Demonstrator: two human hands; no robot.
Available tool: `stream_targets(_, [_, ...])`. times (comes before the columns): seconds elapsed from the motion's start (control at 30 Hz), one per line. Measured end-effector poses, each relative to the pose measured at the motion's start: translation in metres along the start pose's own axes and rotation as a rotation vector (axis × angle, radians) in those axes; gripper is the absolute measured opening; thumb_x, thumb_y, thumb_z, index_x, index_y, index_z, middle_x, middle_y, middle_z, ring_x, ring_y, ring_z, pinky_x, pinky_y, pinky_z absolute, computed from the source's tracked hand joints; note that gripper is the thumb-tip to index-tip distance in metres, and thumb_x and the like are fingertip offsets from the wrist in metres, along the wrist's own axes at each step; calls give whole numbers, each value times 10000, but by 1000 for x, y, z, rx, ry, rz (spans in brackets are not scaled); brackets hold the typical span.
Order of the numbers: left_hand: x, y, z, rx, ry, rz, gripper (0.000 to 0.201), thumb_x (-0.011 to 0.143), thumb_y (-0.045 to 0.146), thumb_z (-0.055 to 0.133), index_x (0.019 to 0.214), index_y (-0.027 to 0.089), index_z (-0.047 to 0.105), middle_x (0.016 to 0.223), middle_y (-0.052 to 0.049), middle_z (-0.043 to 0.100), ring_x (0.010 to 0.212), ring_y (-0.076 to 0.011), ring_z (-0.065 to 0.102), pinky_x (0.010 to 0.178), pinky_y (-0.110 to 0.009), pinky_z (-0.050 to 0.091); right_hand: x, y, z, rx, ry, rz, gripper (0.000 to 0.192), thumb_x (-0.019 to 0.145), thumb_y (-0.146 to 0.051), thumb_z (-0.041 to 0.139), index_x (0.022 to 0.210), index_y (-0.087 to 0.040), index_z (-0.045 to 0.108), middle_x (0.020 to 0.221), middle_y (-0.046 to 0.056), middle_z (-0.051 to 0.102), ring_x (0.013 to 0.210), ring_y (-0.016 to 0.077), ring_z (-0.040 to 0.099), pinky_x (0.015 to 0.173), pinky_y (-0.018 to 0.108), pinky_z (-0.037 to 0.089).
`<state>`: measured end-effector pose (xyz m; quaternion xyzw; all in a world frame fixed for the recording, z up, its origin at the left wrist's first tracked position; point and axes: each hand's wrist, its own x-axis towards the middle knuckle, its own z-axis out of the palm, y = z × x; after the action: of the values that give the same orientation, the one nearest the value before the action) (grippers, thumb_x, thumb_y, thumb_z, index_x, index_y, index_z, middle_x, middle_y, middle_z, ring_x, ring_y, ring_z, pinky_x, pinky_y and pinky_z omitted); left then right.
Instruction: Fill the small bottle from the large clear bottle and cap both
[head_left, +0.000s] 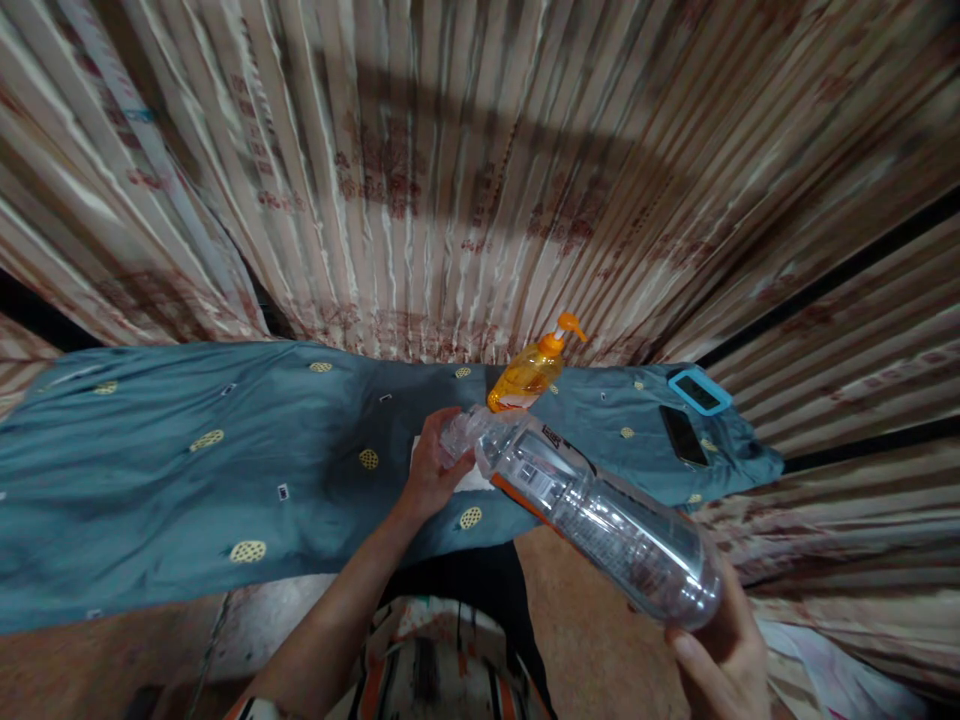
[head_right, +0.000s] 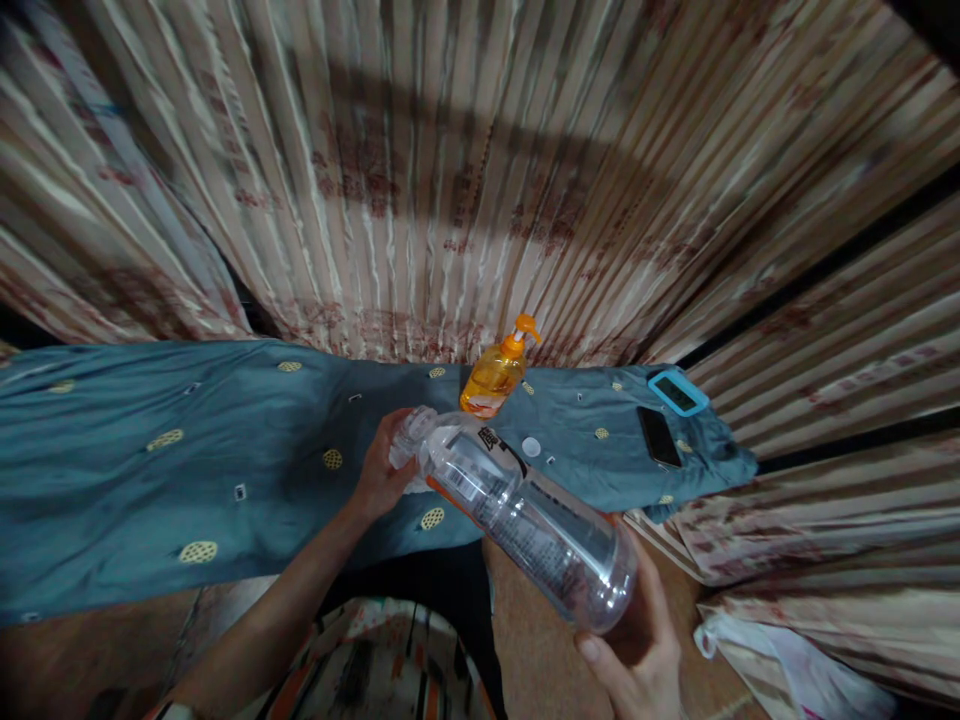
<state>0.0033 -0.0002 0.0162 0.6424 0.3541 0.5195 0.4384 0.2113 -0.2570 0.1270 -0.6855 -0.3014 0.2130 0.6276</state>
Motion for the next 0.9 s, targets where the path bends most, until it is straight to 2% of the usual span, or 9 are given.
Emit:
stream_targets(0.17, [0, 0, 0, 3, 3, 5, 680, 878, 622, 784, 1390, 220, 585, 1358, -149, 689, 1258, -343, 682, 1112, -521, 542, 3, 8, -6, -2, -24, -4, 981, 745, -648, 926, 1569, -256, 563, 1569, 175, 656, 1494, 447, 551, 1048, 481, 548])
stream_targets(0.3, [0, 0, 1, -6, 5, -14, 675, 868, 596, 806, 1390, 230, 584, 1375, -144, 688, 1274, -336, 678, 1129, -513, 532, 3, 11, -9, -28, -46, -41, 948, 804, -646, 888, 1587, -241, 539, 1561, 169, 659, 1473, 424, 582, 1031, 457, 560])
stream_targets(0.5, [0, 1, 1, -25, 12, -27, 662, 857, 594, 813, 1373, 241, 596, 1348, -128, 689, 1250, -329, 676, 1122, -506, 528, 0, 8, -7, -18, -43, -37, 892, 841, -595, 874, 1593, -256, 535, 1596, 130, 639, 1509, 386, 559, 1065, 414, 550])
stream_targets(0.67, [-1, 2, 1, -30, 14, -34, 671, 852, 594, 822, 1376, 241, 596, 1349, -125, 689, 1253, -329, 675, 1122, -500, 530, 0, 10, -10, -53, -56, -38, 847, 878, -592, 839, 1588, -245, 536, 1611, 147, 623, 1526, 407, 543, 1071, 455, 566])
stream_targets(0.9, [0, 4, 0, -26, 2, -15, 665, 868, 597, 806, 1381, 229, 599, 1350, -142, 686, 1267, -342, 677, 1122, -515, 540, -3, 5, -5, -18, -30, -3, 912, 811, -601, 890, 1578, -250, 543, 1651, 163, 586, 1582, 463, 464, 1131, 539, 536])
